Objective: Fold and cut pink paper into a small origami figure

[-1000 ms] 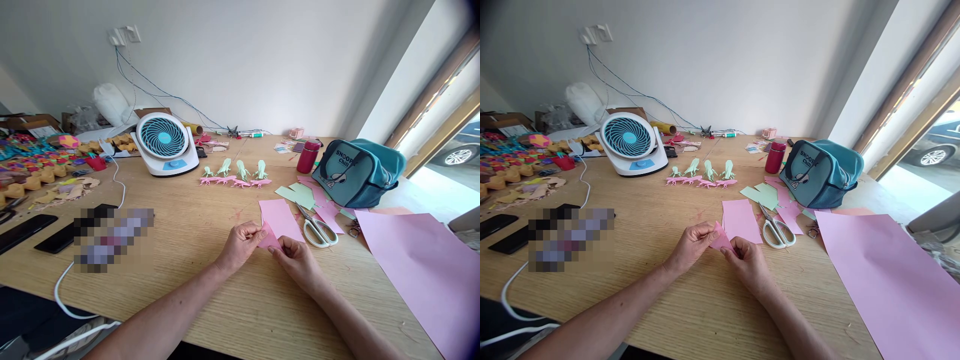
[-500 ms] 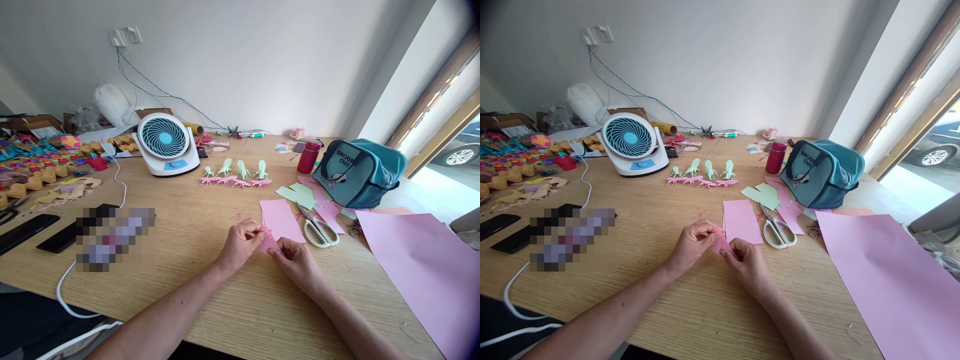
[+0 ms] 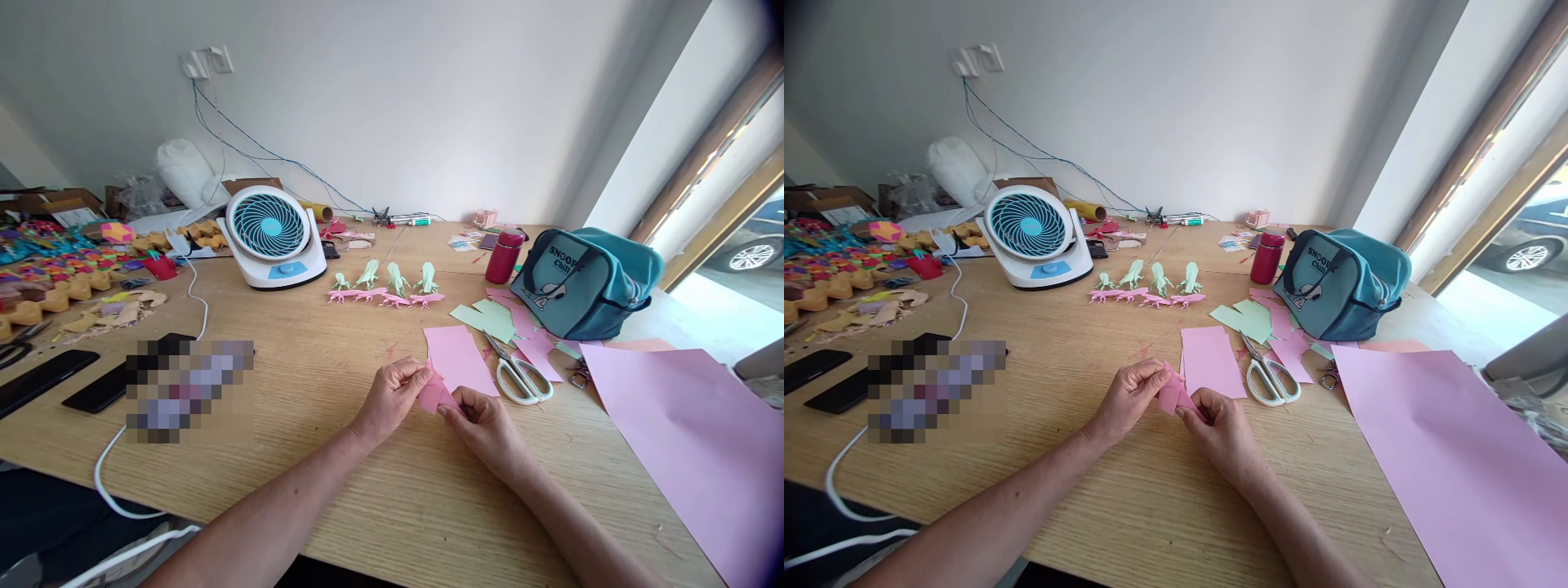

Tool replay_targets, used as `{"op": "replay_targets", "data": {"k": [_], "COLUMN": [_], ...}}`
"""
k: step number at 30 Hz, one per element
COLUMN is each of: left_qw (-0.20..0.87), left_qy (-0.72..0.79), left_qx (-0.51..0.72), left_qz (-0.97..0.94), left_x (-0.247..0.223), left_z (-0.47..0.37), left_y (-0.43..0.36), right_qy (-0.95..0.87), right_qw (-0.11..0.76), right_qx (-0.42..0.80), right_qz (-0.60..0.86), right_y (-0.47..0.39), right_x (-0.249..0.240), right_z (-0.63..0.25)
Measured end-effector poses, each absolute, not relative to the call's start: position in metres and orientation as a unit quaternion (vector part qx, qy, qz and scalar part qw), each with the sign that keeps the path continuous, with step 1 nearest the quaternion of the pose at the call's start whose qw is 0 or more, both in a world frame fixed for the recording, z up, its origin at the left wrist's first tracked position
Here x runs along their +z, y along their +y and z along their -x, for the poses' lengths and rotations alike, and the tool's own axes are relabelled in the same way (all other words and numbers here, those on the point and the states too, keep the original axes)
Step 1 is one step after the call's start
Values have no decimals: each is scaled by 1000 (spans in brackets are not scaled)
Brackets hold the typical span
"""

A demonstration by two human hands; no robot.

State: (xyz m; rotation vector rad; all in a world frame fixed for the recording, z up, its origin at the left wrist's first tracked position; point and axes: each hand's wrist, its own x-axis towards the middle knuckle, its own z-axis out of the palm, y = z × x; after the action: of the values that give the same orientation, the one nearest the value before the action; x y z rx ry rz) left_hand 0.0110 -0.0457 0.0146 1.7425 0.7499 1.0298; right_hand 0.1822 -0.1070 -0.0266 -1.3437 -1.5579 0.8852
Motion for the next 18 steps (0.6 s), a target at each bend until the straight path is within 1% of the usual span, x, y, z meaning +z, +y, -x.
{"op": "replay_targets", "data": {"k": [6,14,18], "left_qw": [508,488,523], "left_qy": [324,329,344], "left_qx": [446,449,454], "left_qz": [-661,-673,-634], "left_x": [10,18,19], "left_z": [-13,-12,-12], "left_y": [-43,-48,-50], "right_qy": [-625,-626,-629], "right_qw": [430,435,430], "right_qx": [353,355,356], "right_qz": [548,541,542], "right_y": [-108,-107,-108], "right_x": [-24,-26,-24], "right_z": [-181,-181,-180]}}
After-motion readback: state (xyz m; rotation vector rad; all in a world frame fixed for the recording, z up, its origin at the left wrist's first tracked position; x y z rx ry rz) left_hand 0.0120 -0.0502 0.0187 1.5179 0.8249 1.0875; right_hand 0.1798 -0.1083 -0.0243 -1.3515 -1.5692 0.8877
